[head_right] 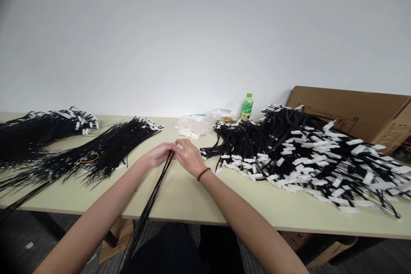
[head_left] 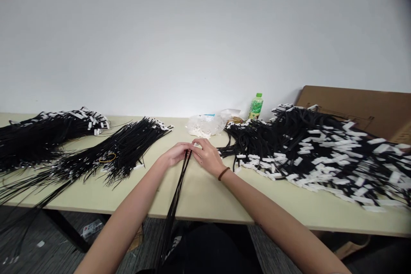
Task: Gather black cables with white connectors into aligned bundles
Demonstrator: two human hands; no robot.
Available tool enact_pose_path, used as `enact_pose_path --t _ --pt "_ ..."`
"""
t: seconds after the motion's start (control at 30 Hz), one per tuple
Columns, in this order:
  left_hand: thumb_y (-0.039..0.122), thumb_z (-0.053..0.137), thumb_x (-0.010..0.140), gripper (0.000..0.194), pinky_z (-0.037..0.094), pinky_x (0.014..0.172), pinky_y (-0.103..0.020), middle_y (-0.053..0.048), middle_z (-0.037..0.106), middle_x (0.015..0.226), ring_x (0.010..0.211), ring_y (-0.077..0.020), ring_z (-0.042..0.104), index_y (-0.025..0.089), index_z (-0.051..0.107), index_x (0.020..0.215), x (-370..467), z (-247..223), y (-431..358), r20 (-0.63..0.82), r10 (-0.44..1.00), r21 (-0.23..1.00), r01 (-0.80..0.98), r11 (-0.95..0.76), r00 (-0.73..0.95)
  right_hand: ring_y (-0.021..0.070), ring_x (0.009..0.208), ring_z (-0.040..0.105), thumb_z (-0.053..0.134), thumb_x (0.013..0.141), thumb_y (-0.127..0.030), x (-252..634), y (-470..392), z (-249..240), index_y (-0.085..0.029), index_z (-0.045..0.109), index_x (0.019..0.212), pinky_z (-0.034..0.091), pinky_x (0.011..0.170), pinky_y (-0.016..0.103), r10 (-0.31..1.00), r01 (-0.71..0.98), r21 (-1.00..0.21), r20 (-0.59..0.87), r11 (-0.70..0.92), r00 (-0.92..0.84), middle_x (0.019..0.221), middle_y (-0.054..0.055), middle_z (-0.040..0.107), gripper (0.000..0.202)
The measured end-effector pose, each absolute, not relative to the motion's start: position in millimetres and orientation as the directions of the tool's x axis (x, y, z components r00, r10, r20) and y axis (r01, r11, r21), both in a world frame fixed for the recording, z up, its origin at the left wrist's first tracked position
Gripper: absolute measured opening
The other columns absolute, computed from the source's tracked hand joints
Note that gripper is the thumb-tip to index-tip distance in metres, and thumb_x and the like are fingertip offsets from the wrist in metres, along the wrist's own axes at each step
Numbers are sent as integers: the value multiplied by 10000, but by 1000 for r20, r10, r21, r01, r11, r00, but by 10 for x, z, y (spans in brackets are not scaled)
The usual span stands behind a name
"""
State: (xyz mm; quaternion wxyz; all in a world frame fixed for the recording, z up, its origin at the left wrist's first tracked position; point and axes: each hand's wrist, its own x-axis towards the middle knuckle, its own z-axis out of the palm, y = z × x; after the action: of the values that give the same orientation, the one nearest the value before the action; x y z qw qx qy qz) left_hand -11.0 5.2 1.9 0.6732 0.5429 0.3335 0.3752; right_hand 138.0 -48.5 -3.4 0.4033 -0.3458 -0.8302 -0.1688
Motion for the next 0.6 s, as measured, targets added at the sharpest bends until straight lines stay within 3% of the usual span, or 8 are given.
enact_pose_path --t 0.27,0.43,0.6 --pt "143 628 586 143 373 607 -216 -1 597 642 615 -99 510 119 652 725 -129 -51 125 21 884 979 -189 77 468 213 1028 408 443 804 -119 1304 -517 -17 -167 589 886 410 848 353 392 654 108 724 748 -567 1114 88 473 174" --pt "214 654 604 185 375 622 -231 -32 624 695 669 -127 534 111 661 757 -134 -25 124 44 892 982 -183 44 450 211 1025 413 425 828 -127 1290 -490 -61 -150 578 895 412 853 358 389 658 96 739 747 -550 1102 102 482 169" --pt "212 684 584 173 335 530 -214 -28 617 666 571 -94 498 101 657 714 -137 7 108 33 902 980 -190 56 432 197 994 434 411 841 -126 1301 -471 -85 -149 565 925 418 842 336 402 650 70 733 757 -548 1073 96 501 176"
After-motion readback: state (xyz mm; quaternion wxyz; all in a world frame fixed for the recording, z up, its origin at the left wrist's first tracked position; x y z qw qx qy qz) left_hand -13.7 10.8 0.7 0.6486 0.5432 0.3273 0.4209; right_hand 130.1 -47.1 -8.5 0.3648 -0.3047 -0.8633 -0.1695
